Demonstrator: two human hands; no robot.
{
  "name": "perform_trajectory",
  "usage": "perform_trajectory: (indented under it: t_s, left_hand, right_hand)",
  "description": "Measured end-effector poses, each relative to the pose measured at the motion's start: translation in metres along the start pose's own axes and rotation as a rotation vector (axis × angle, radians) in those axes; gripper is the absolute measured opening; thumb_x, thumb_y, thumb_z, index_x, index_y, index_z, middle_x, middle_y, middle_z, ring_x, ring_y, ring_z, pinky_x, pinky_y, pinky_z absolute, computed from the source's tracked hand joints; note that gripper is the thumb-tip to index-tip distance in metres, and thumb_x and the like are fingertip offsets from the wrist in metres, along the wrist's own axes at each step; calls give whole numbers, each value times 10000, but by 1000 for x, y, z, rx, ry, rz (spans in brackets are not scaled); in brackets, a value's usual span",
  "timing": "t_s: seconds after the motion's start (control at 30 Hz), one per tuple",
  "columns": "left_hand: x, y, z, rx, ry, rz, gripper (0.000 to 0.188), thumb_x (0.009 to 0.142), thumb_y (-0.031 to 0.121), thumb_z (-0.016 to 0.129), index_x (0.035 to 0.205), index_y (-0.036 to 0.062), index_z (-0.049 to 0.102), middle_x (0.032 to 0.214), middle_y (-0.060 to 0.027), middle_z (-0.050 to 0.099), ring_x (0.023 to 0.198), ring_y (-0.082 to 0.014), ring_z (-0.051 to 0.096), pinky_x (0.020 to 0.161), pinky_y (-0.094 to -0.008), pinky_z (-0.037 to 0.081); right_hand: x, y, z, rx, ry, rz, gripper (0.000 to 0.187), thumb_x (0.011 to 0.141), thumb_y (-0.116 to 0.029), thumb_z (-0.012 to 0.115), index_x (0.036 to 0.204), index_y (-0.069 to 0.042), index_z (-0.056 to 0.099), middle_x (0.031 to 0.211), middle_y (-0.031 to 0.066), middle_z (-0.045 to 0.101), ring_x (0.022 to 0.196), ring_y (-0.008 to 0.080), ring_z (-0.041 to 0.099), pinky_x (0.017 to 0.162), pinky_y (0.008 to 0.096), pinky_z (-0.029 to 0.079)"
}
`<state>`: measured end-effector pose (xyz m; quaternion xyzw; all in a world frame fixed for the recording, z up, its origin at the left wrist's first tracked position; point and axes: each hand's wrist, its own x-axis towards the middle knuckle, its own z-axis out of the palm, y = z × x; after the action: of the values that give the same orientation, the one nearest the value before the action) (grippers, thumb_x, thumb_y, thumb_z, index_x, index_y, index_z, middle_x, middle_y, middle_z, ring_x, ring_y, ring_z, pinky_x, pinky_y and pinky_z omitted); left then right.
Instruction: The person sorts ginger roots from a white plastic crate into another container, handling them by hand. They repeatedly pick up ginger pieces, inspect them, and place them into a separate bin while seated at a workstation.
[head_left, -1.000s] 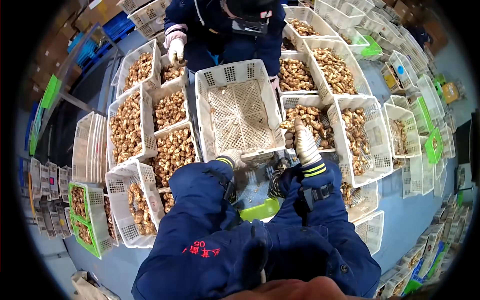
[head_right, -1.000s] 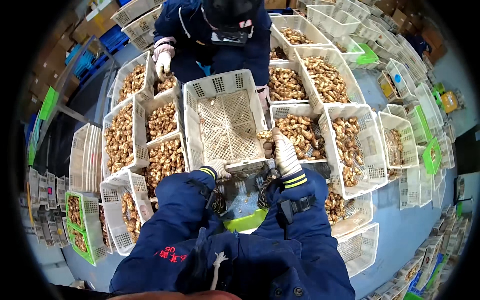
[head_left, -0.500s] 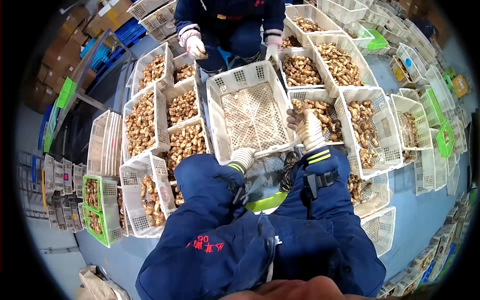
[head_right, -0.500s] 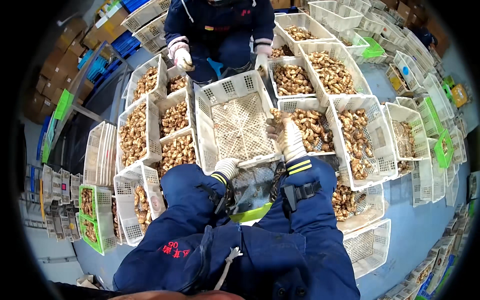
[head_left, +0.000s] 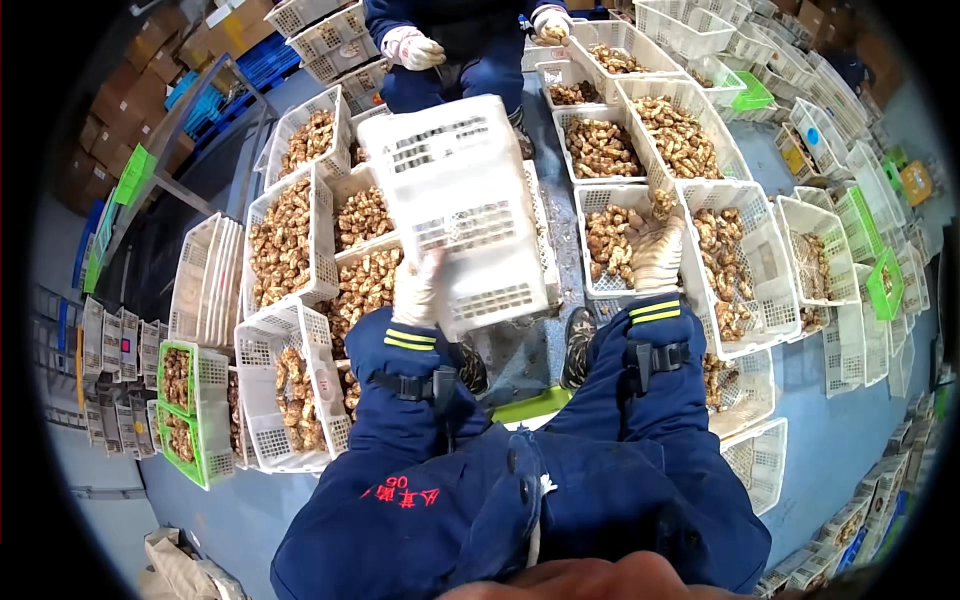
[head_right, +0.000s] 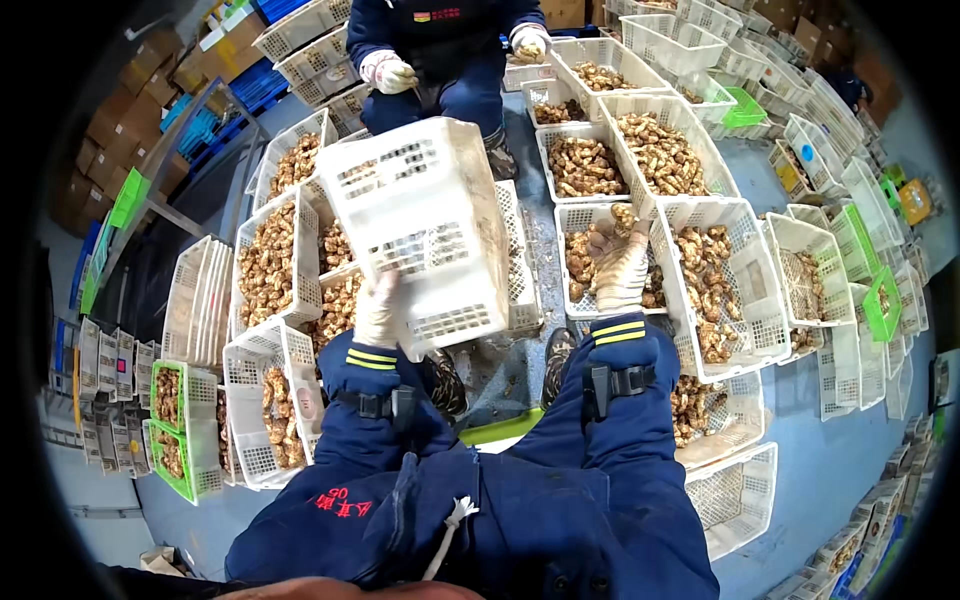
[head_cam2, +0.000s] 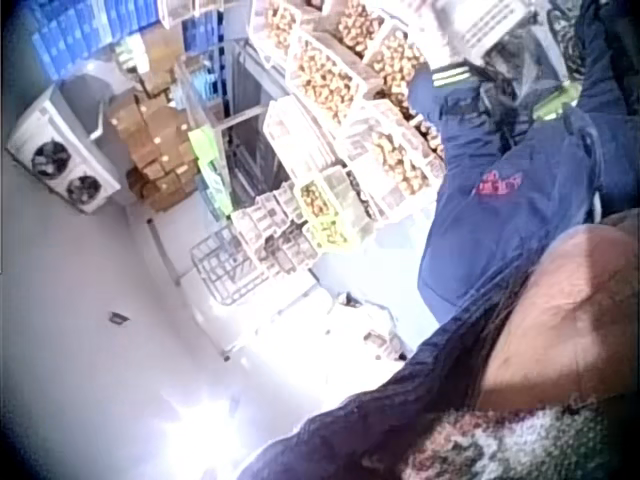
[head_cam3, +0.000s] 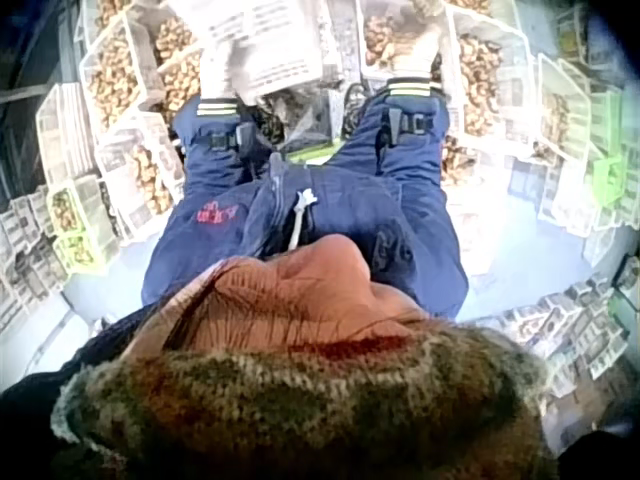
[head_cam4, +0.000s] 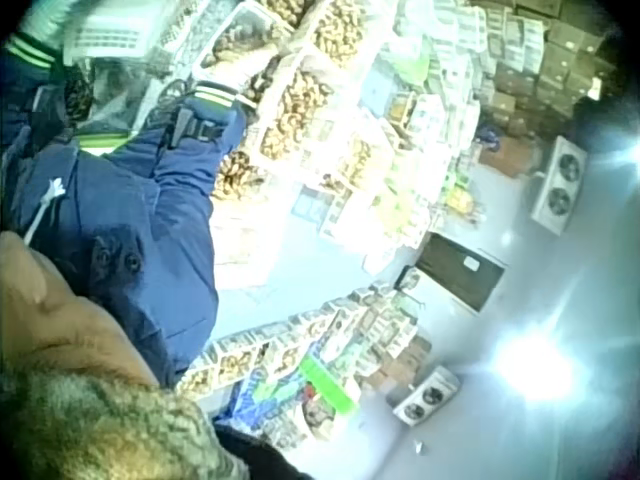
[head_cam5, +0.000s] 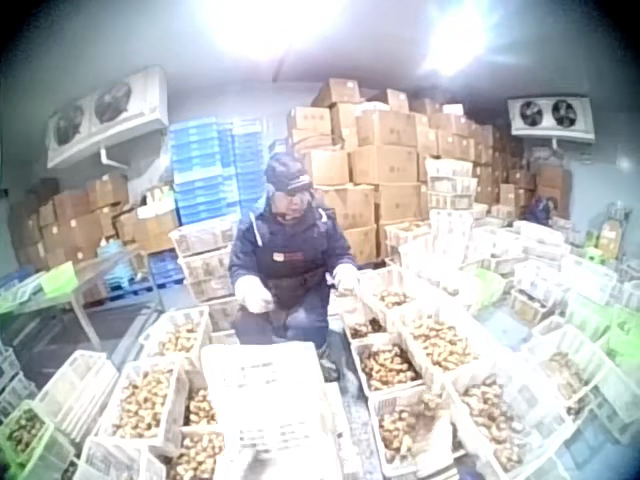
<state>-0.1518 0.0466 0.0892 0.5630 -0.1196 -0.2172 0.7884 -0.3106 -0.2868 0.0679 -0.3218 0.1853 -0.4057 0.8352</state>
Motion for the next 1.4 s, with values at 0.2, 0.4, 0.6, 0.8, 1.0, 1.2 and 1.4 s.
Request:
perform_trajectory:
  t_s: [0.2, 0.4, 0.6, 0.8, 1.0, 1.2, 1.4]
  left_hand:
    - [-5, 5, -30, -422, 65, -150, 1044, 580, 539, 887, 1364, 5, 452, 1274, -208, 570, 1140, -383, 584, 951, -550, 521]
    - [2, -29, -42, -658, 174, -101, 765, 782, 423, 782, 1363, 19, 492, 1315, -169, 585, 1152, -361, 585, 1020, -509, 472]
    - [6, -40, -47, -694, 134, -107, 724, 835, 437, 730, 1376, 26, 481, 1327, -161, 578, 1211, -343, 548, 1057, -515, 432]
    - [4, -37, -42, -718, 155, -120, 666, 877, 401, 689, 1392, 43, 467, 1370, -156, 547, 1246, -342, 519, 1098, -507, 384]
    - [6, -37, -28, -783, 45, -213, 578, 855, 288, 715, 1340, 46, 515, 1347, -139, 562, 1237, -331, 524, 1074, -530, 395]
    - [10, -53, -16, -814, -84, -317, 456, 874, 135, 688, 1297, 50, 540, 1284, -143, 603, 1132, -308, 614, 932, -477, 556]
    - [5, -60, 28, -895, -244, -267, 384, 904, 97, 660, 1258, -9, 554, 1211, -177, 648, 1084, -288, 654, 856, -446, 611]
  right_hand:
    - [0, 2, 3, 34, -45, 80, 524, 933, -548, 579, 1150, -72, 570, 900, 94, 665, 749, 174, 636, 624, 329, 535]
    - [8, 15, -7, -169, 234, 135, 487, 955, -423, 580, 1311, -99, 506, 1002, 90, 648, 781, 212, 631, 654, 339, 539]
    - [7, 14, -9, -205, 218, 170, 503, 950, -500, 561, 1223, -78, 533, 927, 74, 683, 765, 183, 622, 670, 321, 528]
    - [-9, -5, 7, -178, 267, 138, 475, 941, -558, 542, 1027, -94, 592, 751, 17, 626, 599, 134, 556, 534, 261, 450]
    - [-30, -68, -50, -43, 264, -37, 453, 924, -526, 578, 1054, -92, 563, 884, 58, 652, 735, 179, 621, 598, 305, 542]
    - [-115, -72, -196, -231, 400, 143, 436, 902, -542, 607, 1085, -153, 532, 962, 79, 646, 797, 215, 558, 691, 400, 461]
    - [-225, -33, -334, -168, 806, 308, 675, 933, -592, 525, 1399, -114, 432, 1223, 209, 564, 883, 289, 562, 752, 438, 478]
